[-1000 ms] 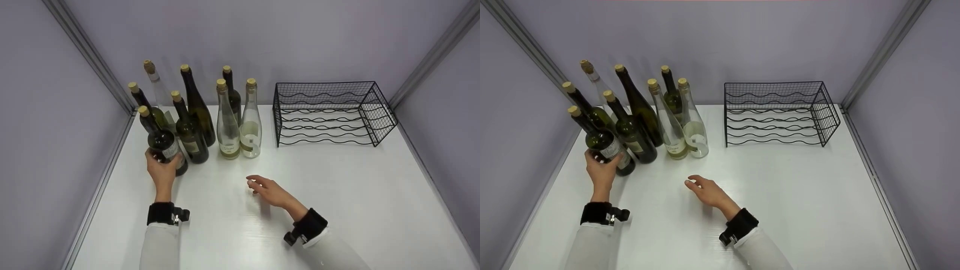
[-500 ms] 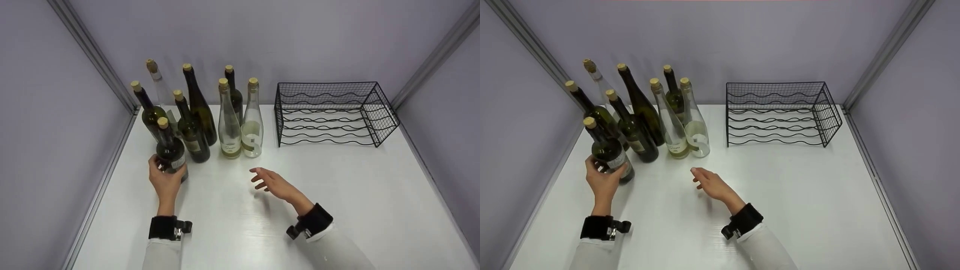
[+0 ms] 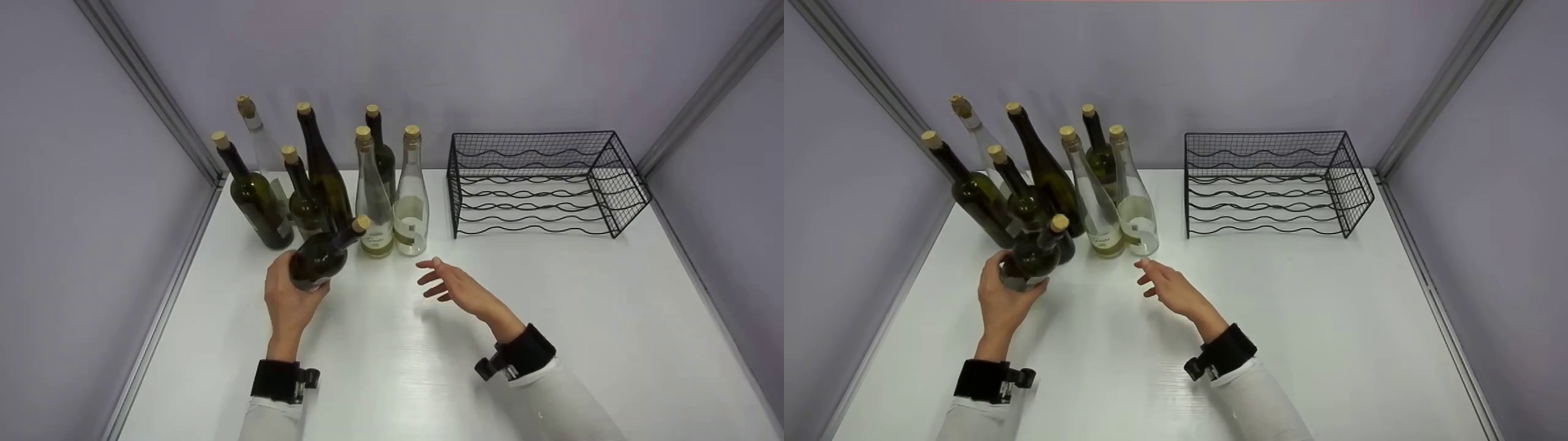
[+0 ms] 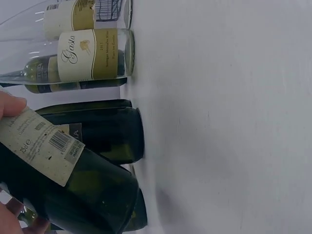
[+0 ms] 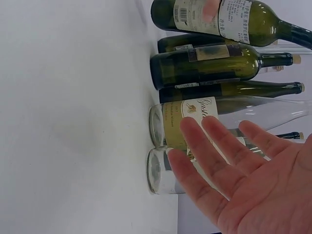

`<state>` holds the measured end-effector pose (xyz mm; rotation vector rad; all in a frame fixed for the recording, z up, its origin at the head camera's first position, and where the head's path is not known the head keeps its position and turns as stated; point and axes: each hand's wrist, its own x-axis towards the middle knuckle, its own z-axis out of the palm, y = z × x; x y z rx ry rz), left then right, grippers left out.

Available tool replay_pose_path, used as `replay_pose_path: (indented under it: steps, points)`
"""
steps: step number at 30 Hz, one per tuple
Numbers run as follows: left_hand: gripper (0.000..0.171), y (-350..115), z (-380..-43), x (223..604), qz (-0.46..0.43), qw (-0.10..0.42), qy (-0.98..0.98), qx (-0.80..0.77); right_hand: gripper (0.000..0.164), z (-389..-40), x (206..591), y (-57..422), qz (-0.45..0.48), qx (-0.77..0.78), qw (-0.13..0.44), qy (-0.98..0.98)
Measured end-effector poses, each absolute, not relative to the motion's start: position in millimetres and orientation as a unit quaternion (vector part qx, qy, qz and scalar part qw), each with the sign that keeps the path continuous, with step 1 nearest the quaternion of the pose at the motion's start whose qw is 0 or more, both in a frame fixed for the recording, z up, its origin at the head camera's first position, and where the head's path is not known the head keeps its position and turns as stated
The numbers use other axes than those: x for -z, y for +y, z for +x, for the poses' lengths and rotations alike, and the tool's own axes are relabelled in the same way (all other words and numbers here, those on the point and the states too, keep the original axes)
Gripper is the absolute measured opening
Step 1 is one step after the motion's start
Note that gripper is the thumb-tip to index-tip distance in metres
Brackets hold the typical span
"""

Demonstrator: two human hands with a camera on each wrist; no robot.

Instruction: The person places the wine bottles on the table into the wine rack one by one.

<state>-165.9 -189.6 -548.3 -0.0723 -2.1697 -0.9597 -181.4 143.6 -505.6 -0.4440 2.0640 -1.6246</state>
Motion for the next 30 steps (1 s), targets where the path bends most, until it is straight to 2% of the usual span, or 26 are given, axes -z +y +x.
replay_pose_path:
  steps: [8,19,24,30]
  points:
    - [0.071,-181,-170,551,-0.086,0.380,-0.866,0.313,0.060,-182,502,143,-0.179,0.609,0.246,0.732]
    - [0.073,-178,-169,554,-0.150,0.355,-0.888,0.249,0.063,-184,483,147,-0.198,0.645,0.228,0.701]
    - [0.072,-175,-166,552,-0.176,0.329,-0.902,0.215,0.055,-182,476,143,-0.215,0.582,0.183,0.763]
    - [0.070,-170,-163,546,-0.195,0.263,-0.929,0.173,0.045,-177,475,133,-0.248,0.415,0.109,0.868]
